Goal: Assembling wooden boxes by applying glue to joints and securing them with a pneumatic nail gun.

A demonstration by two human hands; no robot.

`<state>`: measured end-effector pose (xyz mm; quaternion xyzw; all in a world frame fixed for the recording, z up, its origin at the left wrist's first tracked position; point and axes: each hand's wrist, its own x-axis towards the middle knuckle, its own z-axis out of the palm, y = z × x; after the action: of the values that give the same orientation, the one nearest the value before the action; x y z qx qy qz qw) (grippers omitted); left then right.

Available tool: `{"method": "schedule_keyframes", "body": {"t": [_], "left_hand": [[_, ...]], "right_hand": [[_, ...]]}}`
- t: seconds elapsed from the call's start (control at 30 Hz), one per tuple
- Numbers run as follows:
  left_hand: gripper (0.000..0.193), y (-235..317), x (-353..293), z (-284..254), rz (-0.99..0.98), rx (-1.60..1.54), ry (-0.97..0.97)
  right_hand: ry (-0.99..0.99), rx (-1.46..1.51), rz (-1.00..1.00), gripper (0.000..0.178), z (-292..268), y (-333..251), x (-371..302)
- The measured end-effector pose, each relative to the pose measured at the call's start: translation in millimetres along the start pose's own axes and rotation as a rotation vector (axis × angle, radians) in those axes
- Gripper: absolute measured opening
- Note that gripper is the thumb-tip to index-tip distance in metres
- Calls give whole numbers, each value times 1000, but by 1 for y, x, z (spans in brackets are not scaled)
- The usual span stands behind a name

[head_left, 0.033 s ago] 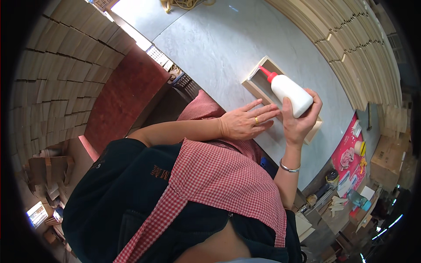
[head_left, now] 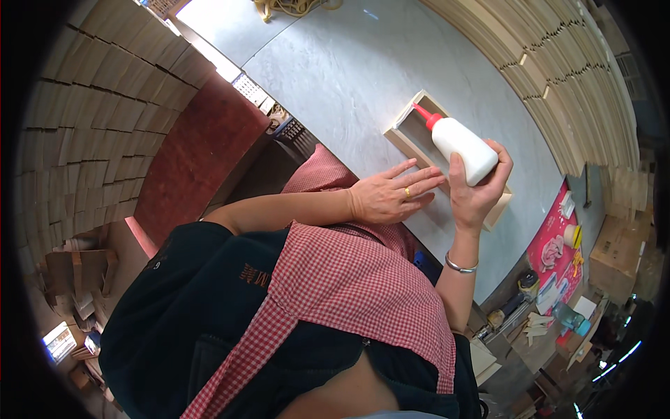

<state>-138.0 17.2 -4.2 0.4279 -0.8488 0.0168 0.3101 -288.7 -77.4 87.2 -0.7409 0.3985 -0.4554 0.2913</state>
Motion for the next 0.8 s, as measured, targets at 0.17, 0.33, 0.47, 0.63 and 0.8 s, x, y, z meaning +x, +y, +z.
{"method": "schedule_keyframes", "body": {"t": [0.17, 0.33, 0.47, 0.63, 0.8], "left_hand": [[40, 1, 0, -1, 4, 5, 3], [39, 1, 1, -1, 0, 12, 7], [37, 1, 1, 0, -3, 11, 6], [30, 2, 3, -1, -5, 17, 6], [33, 2, 3, -1, -12, 18, -8]], "right_hand": [[40, -92, -71, 57, 4, 7, 16], [63, -131, -76, 57, -1, 8, 19], [78, -153, -51, 57, -13, 8, 14], [117, -230, -31, 56, -38, 9, 1], [175, -284, 0, 56, -65, 11, -15]]}}
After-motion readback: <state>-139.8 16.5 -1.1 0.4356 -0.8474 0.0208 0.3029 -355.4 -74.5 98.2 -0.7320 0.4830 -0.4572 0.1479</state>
